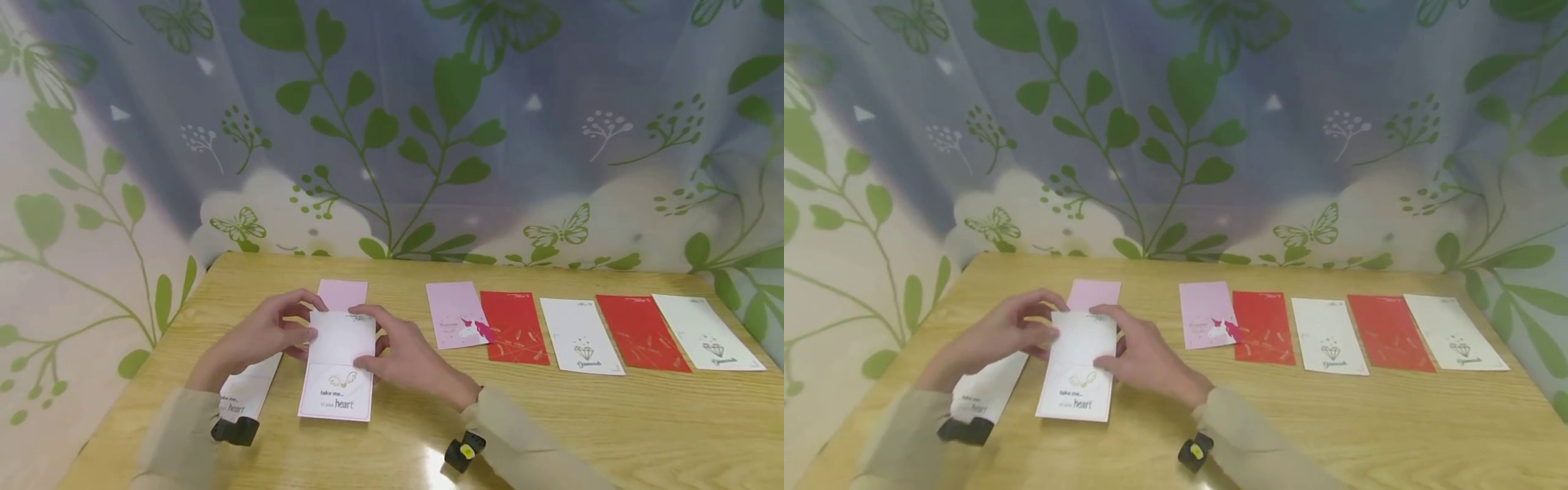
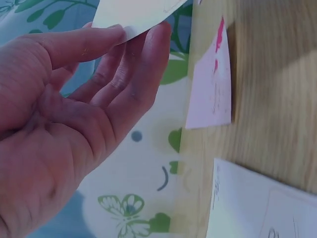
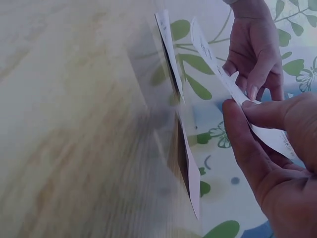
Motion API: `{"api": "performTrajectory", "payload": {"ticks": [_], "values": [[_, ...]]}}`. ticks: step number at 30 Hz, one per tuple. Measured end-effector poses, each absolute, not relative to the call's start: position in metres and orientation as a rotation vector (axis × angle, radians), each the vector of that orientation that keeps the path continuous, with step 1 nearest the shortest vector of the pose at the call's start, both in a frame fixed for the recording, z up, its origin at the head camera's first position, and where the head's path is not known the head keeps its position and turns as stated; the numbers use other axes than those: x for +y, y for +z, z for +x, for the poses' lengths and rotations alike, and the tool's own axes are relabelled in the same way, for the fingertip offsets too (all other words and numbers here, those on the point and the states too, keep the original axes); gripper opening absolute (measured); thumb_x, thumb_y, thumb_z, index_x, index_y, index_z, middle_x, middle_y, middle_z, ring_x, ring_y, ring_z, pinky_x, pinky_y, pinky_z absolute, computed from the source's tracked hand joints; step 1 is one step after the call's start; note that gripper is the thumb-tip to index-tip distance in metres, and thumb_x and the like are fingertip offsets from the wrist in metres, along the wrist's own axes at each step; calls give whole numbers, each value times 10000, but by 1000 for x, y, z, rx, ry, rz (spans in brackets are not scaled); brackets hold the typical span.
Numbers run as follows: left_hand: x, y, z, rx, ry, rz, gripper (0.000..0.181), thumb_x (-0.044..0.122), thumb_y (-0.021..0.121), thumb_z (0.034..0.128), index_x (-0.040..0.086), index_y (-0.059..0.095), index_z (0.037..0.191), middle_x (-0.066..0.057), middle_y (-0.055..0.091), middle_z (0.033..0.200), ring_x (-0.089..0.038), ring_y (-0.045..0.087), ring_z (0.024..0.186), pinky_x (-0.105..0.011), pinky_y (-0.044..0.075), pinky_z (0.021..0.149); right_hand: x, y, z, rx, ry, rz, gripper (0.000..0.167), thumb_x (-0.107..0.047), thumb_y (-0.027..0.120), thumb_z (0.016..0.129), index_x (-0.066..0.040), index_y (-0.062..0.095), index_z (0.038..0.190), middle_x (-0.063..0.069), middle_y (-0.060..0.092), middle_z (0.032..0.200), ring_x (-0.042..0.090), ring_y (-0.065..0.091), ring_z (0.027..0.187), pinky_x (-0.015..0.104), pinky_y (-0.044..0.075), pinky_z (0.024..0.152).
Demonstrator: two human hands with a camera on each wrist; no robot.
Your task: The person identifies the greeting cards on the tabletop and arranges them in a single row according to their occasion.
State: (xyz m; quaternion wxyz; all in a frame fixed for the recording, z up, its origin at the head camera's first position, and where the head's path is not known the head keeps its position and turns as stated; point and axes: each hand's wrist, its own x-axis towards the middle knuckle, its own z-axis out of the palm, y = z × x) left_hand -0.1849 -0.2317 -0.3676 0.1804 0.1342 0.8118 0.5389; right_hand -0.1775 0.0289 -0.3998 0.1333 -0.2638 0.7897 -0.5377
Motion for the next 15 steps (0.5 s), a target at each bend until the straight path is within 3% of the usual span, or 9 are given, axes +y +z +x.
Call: {"api": "performTrajectory", "payload": {"ticks": [7, 15], "values": [[-244, -375, -183, 2416, 1282, 443, 228, 83, 669, 974, 68, 639, 1200, -192, 634, 1231, -255, 680, 932, -401, 614, 764, 16, -404, -174, 2225, -1473, -758, 678, -7, 764, 880, -193, 486, 1471, 89, 601, 1134, 110, 663, 720, 320, 592, 544], [-247, -389, -192, 2661, 915, 603, 148, 53, 698, 929, 99, 725, 1067, -42, 721, 1031, -147, 614, 910, -314, 550, 794, -7, -416, -175, 2122, -1468, -672, 689, 16, 778, 850, -169, 464, 1434, 91, 665, 1126, 113, 693, 750, 354, 614, 568]]}}
